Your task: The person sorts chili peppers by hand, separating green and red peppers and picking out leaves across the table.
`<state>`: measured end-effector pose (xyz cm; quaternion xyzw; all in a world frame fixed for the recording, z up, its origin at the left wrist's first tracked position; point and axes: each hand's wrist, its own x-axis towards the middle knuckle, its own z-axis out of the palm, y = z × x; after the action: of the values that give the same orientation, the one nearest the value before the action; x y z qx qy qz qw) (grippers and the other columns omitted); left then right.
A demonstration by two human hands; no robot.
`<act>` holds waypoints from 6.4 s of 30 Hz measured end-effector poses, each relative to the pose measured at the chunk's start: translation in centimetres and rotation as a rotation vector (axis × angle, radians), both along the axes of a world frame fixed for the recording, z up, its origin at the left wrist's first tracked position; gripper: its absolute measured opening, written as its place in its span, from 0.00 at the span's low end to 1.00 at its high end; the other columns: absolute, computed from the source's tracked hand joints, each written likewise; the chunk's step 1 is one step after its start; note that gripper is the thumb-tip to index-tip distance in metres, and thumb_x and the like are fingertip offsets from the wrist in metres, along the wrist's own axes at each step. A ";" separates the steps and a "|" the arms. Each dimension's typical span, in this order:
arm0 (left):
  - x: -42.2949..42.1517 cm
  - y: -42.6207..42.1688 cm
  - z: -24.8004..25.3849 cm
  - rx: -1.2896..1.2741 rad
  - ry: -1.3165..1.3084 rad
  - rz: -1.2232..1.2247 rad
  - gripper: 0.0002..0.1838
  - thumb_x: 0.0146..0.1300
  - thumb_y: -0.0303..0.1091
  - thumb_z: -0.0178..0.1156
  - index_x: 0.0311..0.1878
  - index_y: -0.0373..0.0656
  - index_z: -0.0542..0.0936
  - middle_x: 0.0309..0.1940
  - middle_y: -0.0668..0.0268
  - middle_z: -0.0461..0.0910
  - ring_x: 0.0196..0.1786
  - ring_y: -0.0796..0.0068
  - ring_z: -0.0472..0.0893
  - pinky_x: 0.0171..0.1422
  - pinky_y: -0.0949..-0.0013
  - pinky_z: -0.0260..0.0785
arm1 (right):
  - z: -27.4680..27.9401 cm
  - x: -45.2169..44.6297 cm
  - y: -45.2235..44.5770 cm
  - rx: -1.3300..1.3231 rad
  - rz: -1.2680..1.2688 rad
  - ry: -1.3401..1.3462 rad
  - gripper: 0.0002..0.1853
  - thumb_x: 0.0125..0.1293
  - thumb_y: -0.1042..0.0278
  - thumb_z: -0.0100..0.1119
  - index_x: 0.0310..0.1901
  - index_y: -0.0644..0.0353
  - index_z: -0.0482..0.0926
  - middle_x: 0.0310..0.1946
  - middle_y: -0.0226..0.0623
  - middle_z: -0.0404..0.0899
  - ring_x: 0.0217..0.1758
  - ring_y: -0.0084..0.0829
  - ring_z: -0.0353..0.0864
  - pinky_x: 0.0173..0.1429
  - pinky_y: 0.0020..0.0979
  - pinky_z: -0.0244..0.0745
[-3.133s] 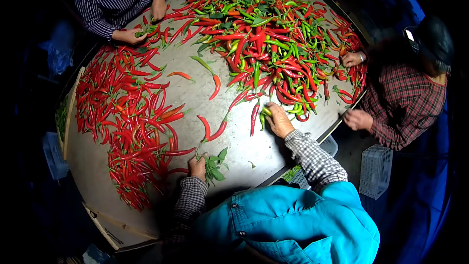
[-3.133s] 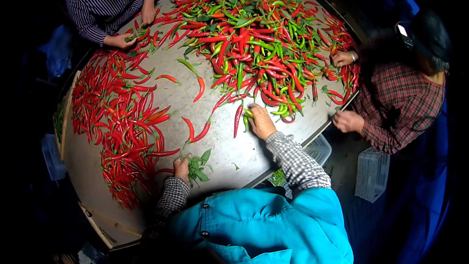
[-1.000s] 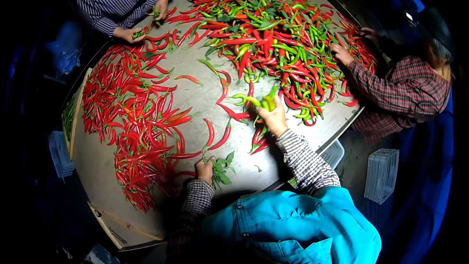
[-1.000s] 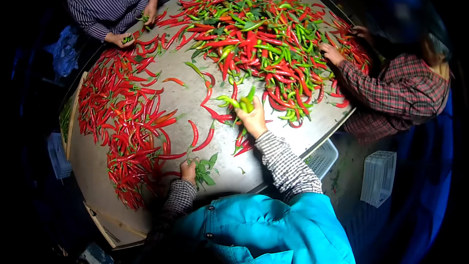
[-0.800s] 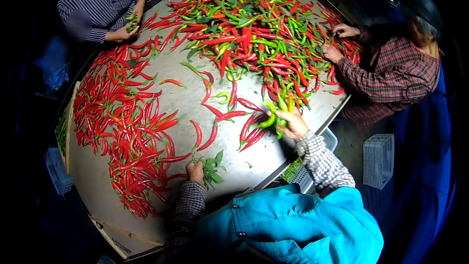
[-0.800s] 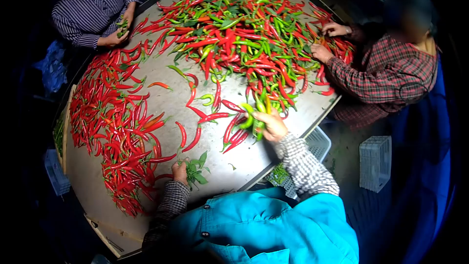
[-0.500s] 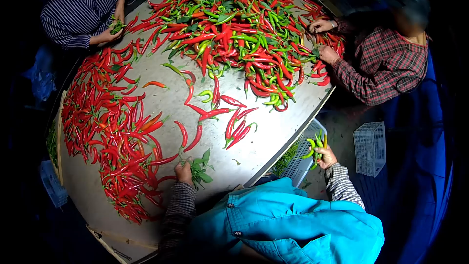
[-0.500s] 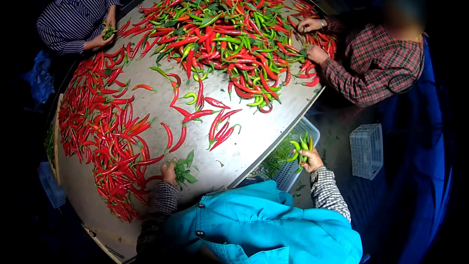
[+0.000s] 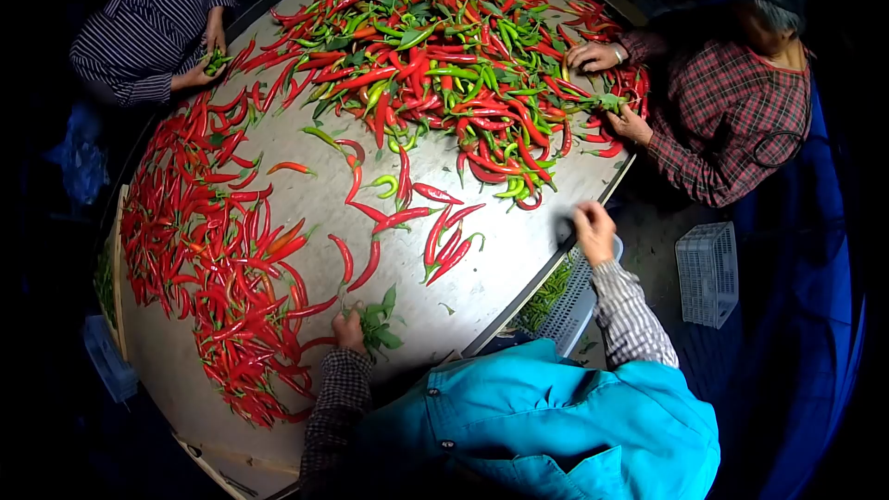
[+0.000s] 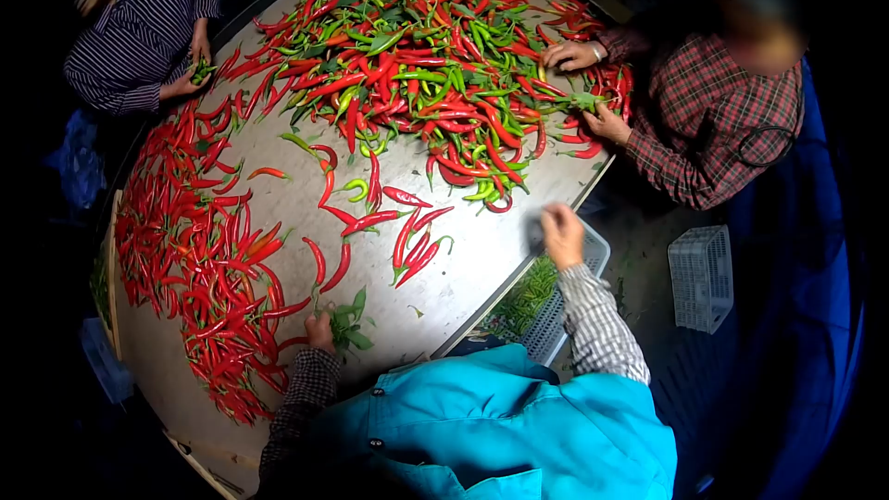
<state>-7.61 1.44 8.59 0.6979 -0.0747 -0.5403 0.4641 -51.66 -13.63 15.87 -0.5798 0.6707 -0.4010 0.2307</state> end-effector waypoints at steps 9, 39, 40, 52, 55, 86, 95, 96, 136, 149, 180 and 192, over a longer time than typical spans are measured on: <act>-0.1 -0.2 0.3 0.017 -0.018 0.024 0.06 0.57 0.30 0.58 0.30 0.37 0.76 0.25 0.70 0.75 0.27 0.79 0.72 0.32 0.73 0.65 | -1.3 10.1 -9.6 0.035 -0.016 0.736 0.34 0.44 0.45 0.66 0.46 0.63 0.70 0.37 0.44 0.74 0.42 0.42 0.72 0.51 0.41 0.61; 0.7 0.5 -2.7 -0.061 -0.009 0.041 0.07 0.55 0.29 0.59 0.35 0.36 0.78 0.29 0.68 0.77 0.30 0.78 0.74 0.36 0.73 0.67 | 0.6 15.6 -0.6 -0.005 0.493 0.161 0.17 0.55 0.73 0.59 0.47 0.63 0.70 0.44 0.44 0.69 0.49 0.38 0.68 0.55 0.35 0.64; 0.6 0.6 -2.5 -0.051 0.003 0.052 0.07 0.55 0.29 0.59 0.35 0.36 0.78 0.29 0.68 0.77 0.30 0.78 0.74 0.36 0.73 0.67 | -0.2 15.1 -1.5 -0.047 0.436 0.178 0.17 0.51 0.69 0.62 0.43 0.63 0.72 0.38 0.44 0.68 0.46 0.41 0.67 0.53 0.36 0.63; 1.0 1.1 -3.8 -0.092 0.031 0.043 0.05 0.56 0.28 0.59 0.33 0.36 0.78 0.28 0.70 0.77 0.29 0.80 0.74 0.34 0.75 0.66 | -1.2 7.5 -9.3 0.183 0.296 -0.247 0.04 0.61 0.70 0.53 0.35 0.60 0.72 0.24 0.31 0.76 0.22 0.21 0.68 0.28 0.22 0.66; 1.0 1.1 -3.8 -0.087 0.037 0.045 0.05 0.55 0.28 0.59 0.33 0.37 0.79 0.27 0.70 0.77 0.28 0.81 0.73 0.34 0.75 0.66 | 1.1 5.3 -8.5 0.355 0.146 -0.612 0.08 0.65 0.67 0.48 0.44 0.55 0.69 0.25 0.27 0.74 0.17 0.14 0.62 0.19 0.18 0.57; 1.0 0.9 -3.4 -0.110 0.033 0.022 0.06 0.56 0.28 0.58 0.34 0.35 0.78 0.27 0.71 0.76 0.28 0.81 0.73 0.34 0.75 0.65 | -1.0 1.9 -3.6 0.352 0.353 0.319 0.14 0.52 0.75 0.61 0.39 0.62 0.69 0.30 0.46 0.75 0.36 0.42 0.77 0.42 0.32 0.71; 0.4 0.4 -0.6 -0.034 0.022 0.027 0.06 0.56 0.30 0.58 0.33 0.37 0.77 0.26 0.70 0.75 0.27 0.78 0.73 0.32 0.73 0.65 | 0.6 2.3 -3.6 0.592 0.195 -0.528 0.12 0.61 0.76 0.54 0.47 0.62 0.73 0.32 0.35 0.78 0.36 0.25 0.77 0.38 0.24 0.74; 0.5 0.7 -0.8 -0.030 0.023 0.020 0.06 0.56 0.30 0.58 0.33 0.37 0.77 0.26 0.70 0.75 0.27 0.78 0.73 0.32 0.73 0.65 | 0.8 2.2 -3.0 0.604 0.207 -0.699 0.13 0.62 0.75 0.53 0.49 0.61 0.71 0.33 0.33 0.77 0.34 0.23 0.77 0.37 0.22 0.74; 0.8 0.8 -2.7 -0.026 0.047 0.037 0.05 0.56 0.30 0.58 0.32 0.38 0.76 0.25 0.69 0.76 0.25 0.79 0.73 0.30 0.73 0.65 | -2.6 2.8 -4.4 0.166 0.128 0.061 0.10 0.59 0.74 0.53 0.41 0.63 0.66 0.30 0.44 0.74 0.34 0.40 0.75 0.40 0.33 0.70; 0.7 0.5 -2.1 0.019 0.019 0.041 0.05 0.56 0.29 0.59 0.33 0.38 0.77 0.26 0.70 0.76 0.27 0.79 0.73 0.31 0.72 0.66 | -2.4 10.3 -4.0 0.490 -0.068 0.495 0.28 0.47 0.49 0.65 0.40 0.67 0.71 0.33 0.54 0.77 0.38 0.52 0.77 0.42 0.43 0.71; -10.0 -3.3 8.3 -0.261 0.408 -0.173 0.14 0.66 0.41 0.50 0.32 0.40 0.74 0.22 0.70 0.73 0.23 0.82 0.72 0.28 0.78 0.67 | 4.5 18.6 8.4 0.499 0.696 -0.734 0.12 0.57 0.75 0.60 0.43 0.62 0.73 0.33 0.28 0.77 0.36 0.17 0.74 0.41 0.21 0.71; -10.3 -2.6 7.0 -0.312 0.436 -0.213 0.11 0.62 0.37 0.56 0.26 0.44 0.72 0.20 0.76 0.69 0.21 0.88 0.67 0.24 0.81 0.59 | 3.7 18.2 7.9 0.322 1.098 -0.382 0.09 0.58 0.75 0.57 0.41 0.61 0.73 0.29 0.36 0.76 0.33 0.27 0.77 0.38 0.27 0.71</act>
<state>-17.90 -1.15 15.56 0.4737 -0.1285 -0.7052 0.5116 -33.41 -5.76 19.62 -0.7166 0.2722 -0.2136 0.6056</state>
